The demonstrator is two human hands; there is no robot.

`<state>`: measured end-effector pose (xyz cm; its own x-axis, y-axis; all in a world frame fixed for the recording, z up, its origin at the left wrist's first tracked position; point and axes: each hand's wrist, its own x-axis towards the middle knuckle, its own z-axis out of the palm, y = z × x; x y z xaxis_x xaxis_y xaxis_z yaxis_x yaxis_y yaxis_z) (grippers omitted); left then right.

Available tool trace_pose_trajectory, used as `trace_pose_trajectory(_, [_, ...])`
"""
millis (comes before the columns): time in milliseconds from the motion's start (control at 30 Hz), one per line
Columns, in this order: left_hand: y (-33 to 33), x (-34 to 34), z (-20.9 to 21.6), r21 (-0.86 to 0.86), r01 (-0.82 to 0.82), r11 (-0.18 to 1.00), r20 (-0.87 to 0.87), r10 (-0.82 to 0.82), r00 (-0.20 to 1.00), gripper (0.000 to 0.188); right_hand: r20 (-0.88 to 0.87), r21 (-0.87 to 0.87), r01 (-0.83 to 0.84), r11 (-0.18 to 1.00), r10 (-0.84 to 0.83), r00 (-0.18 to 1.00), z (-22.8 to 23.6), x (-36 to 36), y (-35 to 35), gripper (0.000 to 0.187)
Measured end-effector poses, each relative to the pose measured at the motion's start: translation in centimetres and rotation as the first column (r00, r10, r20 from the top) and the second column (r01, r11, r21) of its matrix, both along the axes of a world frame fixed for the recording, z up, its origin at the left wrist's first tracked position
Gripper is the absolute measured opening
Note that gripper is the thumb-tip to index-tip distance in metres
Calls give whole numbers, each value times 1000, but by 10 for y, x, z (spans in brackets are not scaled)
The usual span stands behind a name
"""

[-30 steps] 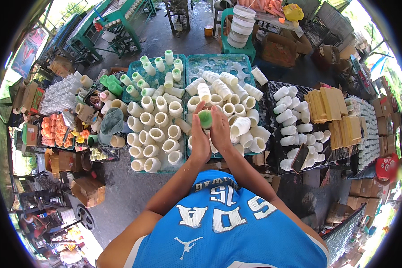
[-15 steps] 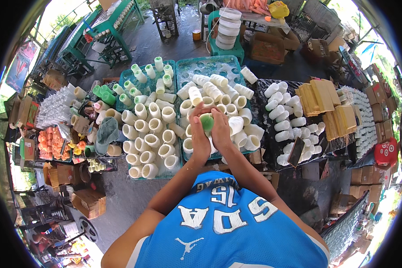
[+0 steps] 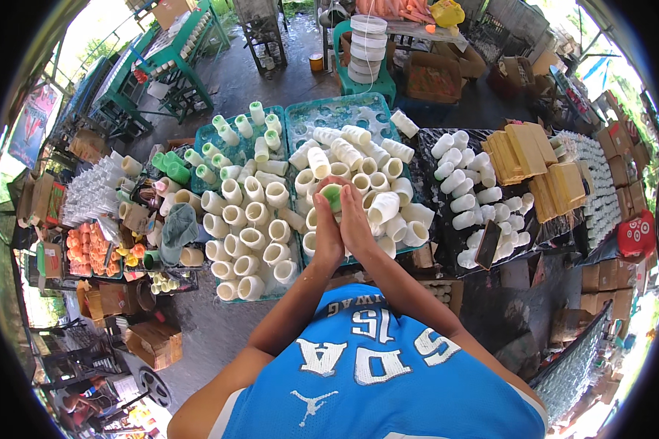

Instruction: The person repeatedly picks white cylindrical candle bodies and green cylindrical inserts from trays, fits the green insert into the white body, and places the assembled unit back on the tray. The process is repeated continuously with many similar items.

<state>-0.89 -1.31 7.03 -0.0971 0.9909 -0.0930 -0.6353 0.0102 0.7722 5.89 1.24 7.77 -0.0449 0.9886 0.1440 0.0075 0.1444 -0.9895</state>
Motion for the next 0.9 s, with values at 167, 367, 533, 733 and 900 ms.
trace_pose_trajectory(167, [-1, -1, 21, 31, 24, 999, 43, -25, 999, 66, -291, -131, -132, 983, 89, 953, 17, 8, -6, 57])
trace_pose_trajectory(367, [4, -10, 26, -113, -57, 992, -170, 38, 985, 57, -199, -64, -20, 998, 7, 980, 29, 14, -8, 53])
trace_pose_trajectory(533, [9, -16, 20, -60, -168, 984, -41, 165, 985, 57, 54, 83, 44, 996, -49, 997, 32, 18, -6, 52])
trace_pose_trajectory(733, [14, -28, 7, -159, -205, 966, 36, 214, 976, 49, 206, 45, 114, 992, -121, 971, 29, 16, -10, 49])
trace_pose_trajectory(900, [12, -36, -9, -219, -180, 959, 90, 203, 975, 49, 239, -68, 174, 982, -153, 959, 24, 11, -22, 46])
